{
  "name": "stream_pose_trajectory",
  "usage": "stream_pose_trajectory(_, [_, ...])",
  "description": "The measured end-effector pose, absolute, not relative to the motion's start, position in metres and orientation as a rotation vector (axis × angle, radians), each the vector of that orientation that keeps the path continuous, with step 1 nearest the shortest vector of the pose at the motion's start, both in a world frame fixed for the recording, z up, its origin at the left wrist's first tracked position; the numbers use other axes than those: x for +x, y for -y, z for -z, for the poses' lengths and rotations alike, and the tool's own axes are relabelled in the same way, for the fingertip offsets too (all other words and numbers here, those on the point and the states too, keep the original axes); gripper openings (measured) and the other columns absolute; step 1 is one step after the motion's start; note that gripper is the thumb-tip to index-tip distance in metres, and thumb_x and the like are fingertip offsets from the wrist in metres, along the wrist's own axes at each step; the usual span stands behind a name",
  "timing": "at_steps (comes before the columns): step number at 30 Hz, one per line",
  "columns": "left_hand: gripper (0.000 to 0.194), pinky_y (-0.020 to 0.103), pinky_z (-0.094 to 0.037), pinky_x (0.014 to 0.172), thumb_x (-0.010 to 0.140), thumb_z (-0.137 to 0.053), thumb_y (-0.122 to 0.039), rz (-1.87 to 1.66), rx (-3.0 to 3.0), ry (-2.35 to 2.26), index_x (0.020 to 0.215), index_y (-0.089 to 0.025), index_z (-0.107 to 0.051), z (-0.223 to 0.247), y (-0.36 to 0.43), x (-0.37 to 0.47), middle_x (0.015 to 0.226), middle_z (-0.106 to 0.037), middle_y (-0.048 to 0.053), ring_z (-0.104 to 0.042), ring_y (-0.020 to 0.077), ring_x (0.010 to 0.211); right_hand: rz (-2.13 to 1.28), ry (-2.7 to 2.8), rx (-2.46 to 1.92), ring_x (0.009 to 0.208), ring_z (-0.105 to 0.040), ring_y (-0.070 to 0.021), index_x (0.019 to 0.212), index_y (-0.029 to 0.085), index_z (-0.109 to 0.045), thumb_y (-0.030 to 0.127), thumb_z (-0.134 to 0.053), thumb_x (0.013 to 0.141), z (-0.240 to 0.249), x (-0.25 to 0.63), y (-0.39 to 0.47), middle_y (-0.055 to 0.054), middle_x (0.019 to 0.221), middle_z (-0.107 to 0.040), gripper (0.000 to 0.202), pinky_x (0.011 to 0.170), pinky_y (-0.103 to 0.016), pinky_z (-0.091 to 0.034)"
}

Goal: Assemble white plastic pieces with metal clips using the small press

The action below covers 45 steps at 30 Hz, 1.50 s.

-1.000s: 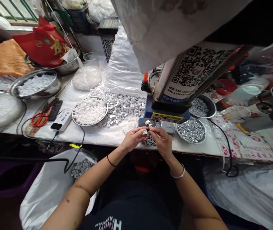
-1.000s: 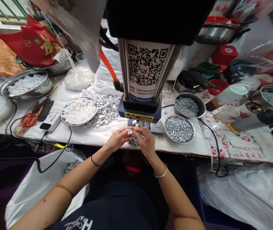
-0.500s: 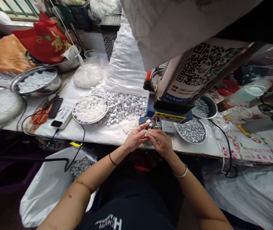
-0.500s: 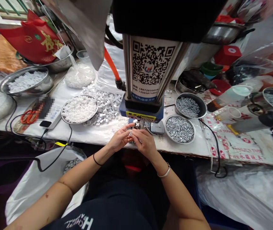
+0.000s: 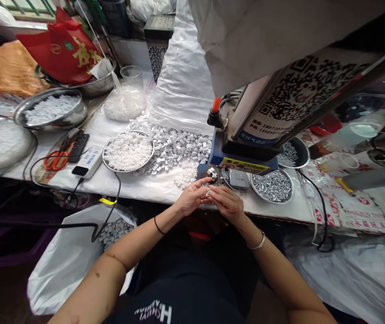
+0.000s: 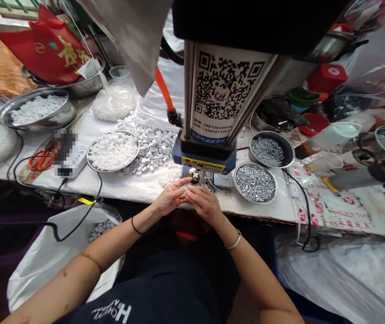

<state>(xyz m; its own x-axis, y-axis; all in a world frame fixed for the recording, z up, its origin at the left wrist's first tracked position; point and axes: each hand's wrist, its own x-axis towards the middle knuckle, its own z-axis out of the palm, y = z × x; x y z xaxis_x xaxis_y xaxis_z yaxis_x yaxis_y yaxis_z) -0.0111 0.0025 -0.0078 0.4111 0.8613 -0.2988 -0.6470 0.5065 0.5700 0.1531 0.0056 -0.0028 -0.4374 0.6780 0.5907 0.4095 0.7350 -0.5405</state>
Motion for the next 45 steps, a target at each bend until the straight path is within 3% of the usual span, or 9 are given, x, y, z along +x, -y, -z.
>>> stream_pose_trajectory(5, [0.054, 0.024, -0.049, 0.068, 0.068, -0.075, -0.03, -0.957, 0.472, -0.666, 0.117, -0.017, -0.056, 0.009, -0.001, -0.012, 0.086, -0.067, 0.004, -0.062, 0.0102, 0.069, -0.441, 2.062, -0.843, 0.097, -0.065, -0.0194, 0.102, 0.026, -0.068, 0.017, -0.06, 0.082, 0.002, 0.151, -0.002, -0.004, 0.105, -0.07, 0.024, 0.083, -0.037, -0.055])
stream_pose_trajectory(9, [0.043, 0.023, -0.047, 0.066, 0.074, -0.069, -0.037, -1.037, 0.896, -0.91, 0.11, -0.015, -0.063, 0.007, -0.013, -0.017, 0.083, -0.065, 0.004, -0.058, 0.0107, 0.067, -0.592, 1.867, -1.075, 0.087, -0.067, -0.0177, 0.096, 0.026, -0.069, 0.022, -0.059, 0.083, -0.005, 0.154, -0.012, -0.002, 0.096, -0.072, 0.017, 0.078, -0.033, -0.055])
stream_pose_trajectory(13, [0.033, 0.024, -0.046, 0.077, 0.079, -0.061, -0.039, -1.268, 1.247, -1.056, 0.104, -0.017, -0.066, 0.014, -0.044, -0.017, 0.103, -0.063, 0.007, -0.059, 0.0153, 0.087, -0.636, 1.588, -1.347, 0.082, -0.068, -0.0202, 0.088, 0.022, -0.071, 0.034, -0.062, 0.08, -0.005, 0.159, -0.039, -0.004, 0.089, -0.073, 0.018, 0.074, -0.032, -0.054])
stream_pose_trajectory(16, [0.037, 0.025, -0.046, 0.08, 0.08, -0.059, -0.041, -1.214, 1.244, -0.933, 0.105, -0.015, -0.065, 0.026, -0.064, -0.01, 0.103, -0.065, 0.008, -0.059, 0.0173, 0.093, -0.62, 1.648, -1.409, 0.077, -0.069, -0.0214, 0.083, 0.021, -0.072, 0.036, -0.063, 0.078, -0.003, 0.159, -0.054, -0.004, 0.083, -0.074, 0.019, 0.071, -0.031, -0.054])
stream_pose_trajectory(22, [0.035, 0.023, -0.045, 0.071, 0.08, -0.059, -0.042, -1.123, 1.182, -0.898, 0.1, -0.015, -0.069, 0.039, -0.074, 0.001, 0.087, -0.069, 0.004, -0.06, 0.0154, 0.08, -0.486, 1.834, -1.36, 0.083, -0.069, -0.0223, 0.083, 0.023, -0.072, 0.033, -0.059, 0.081, -0.007, 0.157, -0.057, -0.004, 0.084, -0.074, 0.017, 0.074, -0.032, -0.054])
stream_pose_trajectory(30, [0.043, 0.021, -0.041, 0.054, 0.08, -0.056, -0.049, -1.073, 1.129, -0.883, 0.104, -0.015, -0.067, 0.045, -0.073, -0.001, 0.071, -0.064, 0.001, -0.054, 0.0097, 0.057, -0.222, 2.217, -1.082, 0.074, -0.067, -0.0177, 0.088, 0.021, -0.071, 0.024, -0.047, 0.089, -0.012, 0.162, -0.061, -0.006, 0.084, -0.073, 0.023, 0.07, -0.028, -0.053])
stream_pose_trajectory(36, [0.042, 0.025, -0.045, 0.072, 0.069, -0.072, -0.04, -1.238, 1.426, -0.847, 0.103, -0.016, -0.068, 0.04, -0.072, -0.001, 0.091, -0.067, 0.006, -0.06, 0.0154, 0.082, -0.264, 2.194, -1.11, 0.09, -0.067, -0.0183, 0.104, 0.021, -0.067, 0.021, -0.046, 0.09, -0.015, 0.16, -0.051, -0.006, 0.094, -0.072, 0.025, 0.08, -0.029, -0.053])
stream_pose_trajectory(39, [0.031, 0.025, -0.045, 0.071, 0.073, -0.069, -0.038, -1.234, 1.511, -0.86, 0.094, -0.015, -0.071, 0.036, -0.075, -0.002, 0.087, -0.067, 0.007, -0.06, 0.0155, 0.081, -0.286, 2.13, -1.168, 0.098, -0.064, -0.0185, 0.112, 0.022, -0.063, 0.021, -0.045, 0.091, -0.008, 0.169, -0.046, -0.006, 0.106, -0.069, 0.028, 0.086, -0.031, -0.052])
stream_pose_trajectory(45, [0.029, 0.024, -0.043, 0.066, 0.072, -0.07, -0.038, -1.155, 1.532, -0.881, 0.089, -0.015, -0.072, 0.031, -0.078, -0.007, 0.078, -0.065, 0.004, -0.057, 0.0128, 0.071, -0.096, 2.114, -1.46, 0.104, -0.061, -0.0246, 0.115, 0.017, -0.061, 0.016, -0.038, 0.09, 0.027, 0.214, -0.043, -0.011, 0.111, -0.066, 0.034, 0.09, -0.041, -0.049])
